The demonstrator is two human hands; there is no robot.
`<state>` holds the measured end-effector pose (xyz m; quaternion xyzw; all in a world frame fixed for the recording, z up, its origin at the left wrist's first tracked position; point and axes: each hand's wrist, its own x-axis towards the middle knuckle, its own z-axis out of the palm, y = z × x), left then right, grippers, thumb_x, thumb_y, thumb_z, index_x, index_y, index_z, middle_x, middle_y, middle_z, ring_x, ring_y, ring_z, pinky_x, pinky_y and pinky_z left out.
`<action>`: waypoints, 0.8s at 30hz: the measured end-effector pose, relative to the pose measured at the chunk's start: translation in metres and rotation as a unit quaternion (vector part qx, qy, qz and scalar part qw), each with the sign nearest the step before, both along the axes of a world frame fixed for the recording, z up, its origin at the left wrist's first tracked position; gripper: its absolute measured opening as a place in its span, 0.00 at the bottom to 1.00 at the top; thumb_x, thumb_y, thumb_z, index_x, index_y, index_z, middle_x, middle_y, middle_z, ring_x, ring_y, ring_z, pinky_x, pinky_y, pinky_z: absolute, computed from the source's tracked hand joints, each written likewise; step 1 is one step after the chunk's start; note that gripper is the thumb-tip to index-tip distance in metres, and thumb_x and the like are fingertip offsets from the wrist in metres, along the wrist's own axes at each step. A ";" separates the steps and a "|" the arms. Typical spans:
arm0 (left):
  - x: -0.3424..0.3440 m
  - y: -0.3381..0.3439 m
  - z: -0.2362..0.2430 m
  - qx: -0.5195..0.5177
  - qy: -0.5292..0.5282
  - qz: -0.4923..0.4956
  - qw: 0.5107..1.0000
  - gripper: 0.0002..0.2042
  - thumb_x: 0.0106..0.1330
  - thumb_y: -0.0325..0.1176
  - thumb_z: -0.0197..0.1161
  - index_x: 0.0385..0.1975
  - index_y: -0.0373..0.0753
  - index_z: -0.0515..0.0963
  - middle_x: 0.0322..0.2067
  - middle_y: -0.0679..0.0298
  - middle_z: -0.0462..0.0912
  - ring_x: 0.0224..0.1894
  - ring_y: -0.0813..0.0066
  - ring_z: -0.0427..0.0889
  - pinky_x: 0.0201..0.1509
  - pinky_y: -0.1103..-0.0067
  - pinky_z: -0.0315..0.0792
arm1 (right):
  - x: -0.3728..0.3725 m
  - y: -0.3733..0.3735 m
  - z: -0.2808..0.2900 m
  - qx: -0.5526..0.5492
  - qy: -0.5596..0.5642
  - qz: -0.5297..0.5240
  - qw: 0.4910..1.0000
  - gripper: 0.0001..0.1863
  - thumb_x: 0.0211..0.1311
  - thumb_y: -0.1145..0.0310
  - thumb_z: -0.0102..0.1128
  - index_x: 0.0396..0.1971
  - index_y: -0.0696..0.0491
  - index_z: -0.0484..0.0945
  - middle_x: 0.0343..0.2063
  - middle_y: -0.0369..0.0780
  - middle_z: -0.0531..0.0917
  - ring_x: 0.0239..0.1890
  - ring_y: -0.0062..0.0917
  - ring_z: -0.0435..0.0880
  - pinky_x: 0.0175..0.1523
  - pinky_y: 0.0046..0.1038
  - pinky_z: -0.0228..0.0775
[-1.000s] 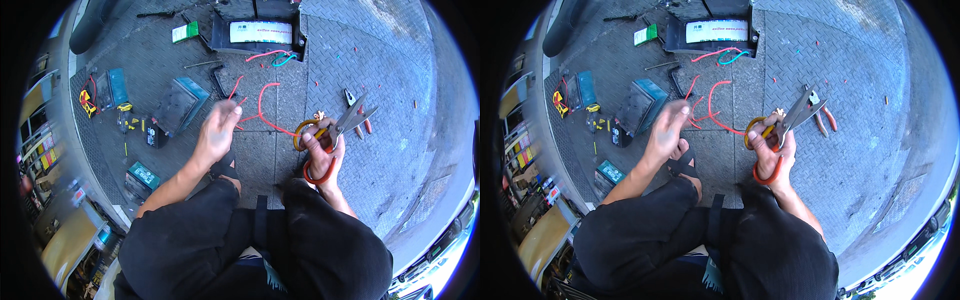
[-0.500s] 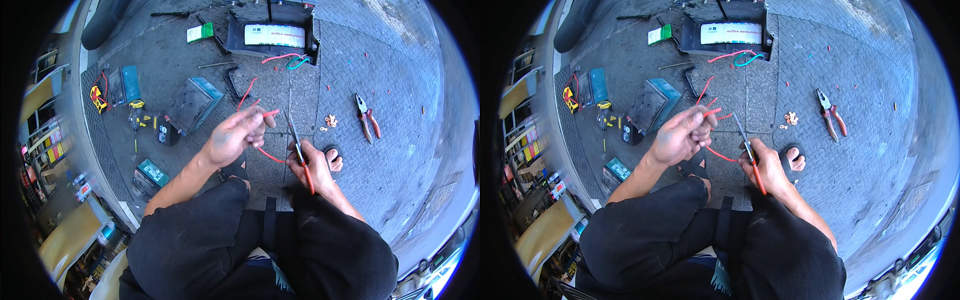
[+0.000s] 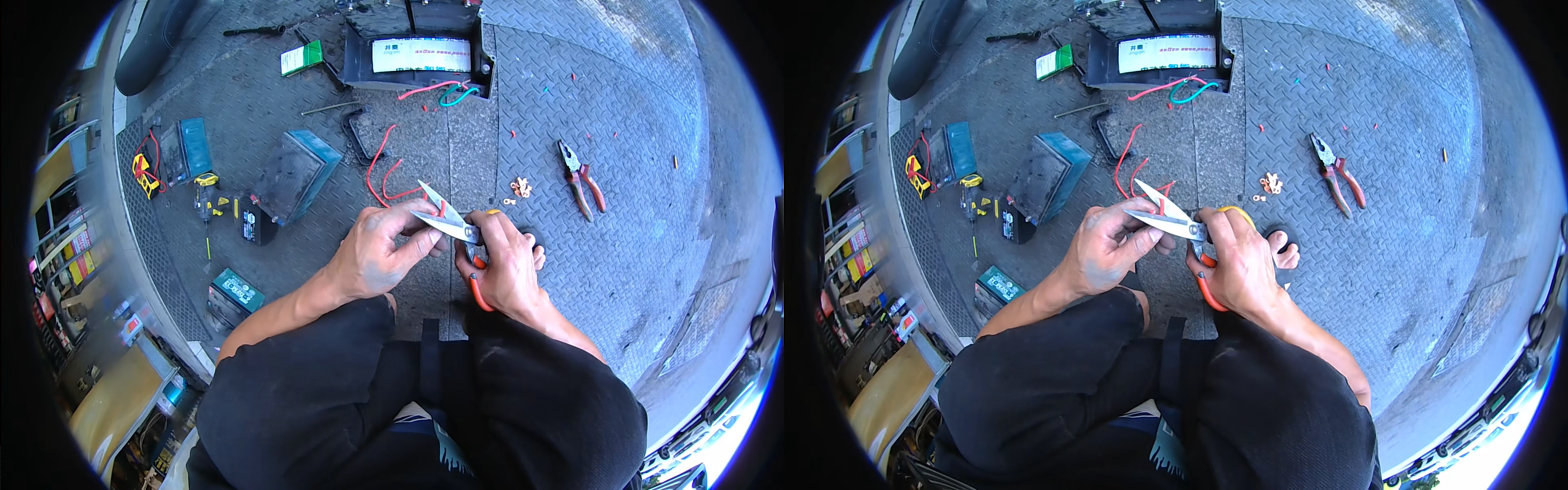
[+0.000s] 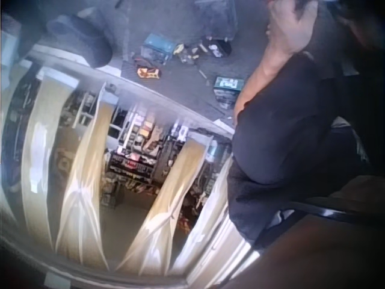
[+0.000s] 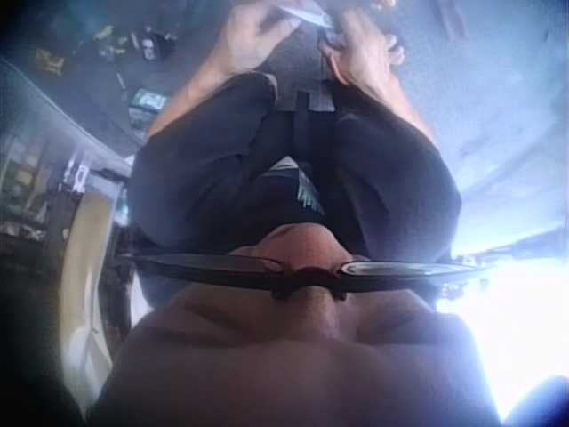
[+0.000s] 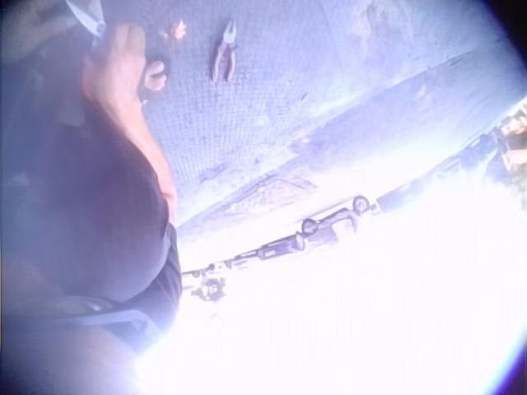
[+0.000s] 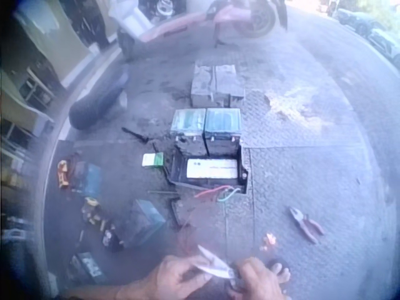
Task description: The person cuts red wires to length, strips the ends, and crimps ring terminals onto them using pliers. They then connect the wires to battery terminals and tighten the connections with a power drill.
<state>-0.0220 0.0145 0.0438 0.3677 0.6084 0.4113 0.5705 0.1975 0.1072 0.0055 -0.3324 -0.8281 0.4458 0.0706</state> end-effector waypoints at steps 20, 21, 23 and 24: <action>-0.003 -0.002 -0.009 0.088 0.149 -0.027 0.985 0.09 0.78 0.27 0.65 0.49 0.29 0.86 0.34 0.57 0.90 0.31 0.72 0.89 0.34 0.77 0.80 | -0.003 0.000 0.001 -0.023 -0.003 -0.008 1.000 0.29 0.53 0.72 0.80 0.56 0.55 0.79 0.39 0.48 0.83 0.41 0.48 0.88 0.45 0.45 0.81; -0.004 -0.002 -0.011 0.107 0.157 -0.032 0.981 0.09 0.78 0.27 0.65 0.49 0.29 0.86 0.35 0.56 0.89 0.33 0.70 0.89 0.36 0.76 0.81 | -0.003 0.000 0.001 -0.022 -0.004 -0.005 1.000 0.29 0.53 0.72 0.80 0.56 0.55 0.79 0.38 0.48 0.83 0.40 0.48 0.87 0.44 0.44 0.80; -0.004 -0.002 -0.011 0.116 0.144 -0.039 0.982 0.09 0.78 0.25 0.64 0.49 0.28 0.86 0.38 0.53 0.89 0.35 0.67 0.89 0.39 0.74 0.80 | -0.003 0.000 0.002 -0.013 -0.001 -0.003 1.000 0.29 0.53 0.72 0.80 0.56 0.55 0.79 0.38 0.47 0.82 0.39 0.48 0.87 0.44 0.44 0.80; -0.004 -0.002 -0.011 0.121 0.140 -0.043 0.982 0.08 0.78 0.25 0.63 0.49 0.28 0.85 0.39 0.52 0.89 0.36 0.65 0.89 0.40 0.73 0.80 | -0.003 0.000 0.003 -0.007 0.001 -0.003 1.000 0.29 0.53 0.72 0.80 0.56 0.55 0.79 0.37 0.47 0.82 0.39 0.47 0.87 0.44 0.44 0.80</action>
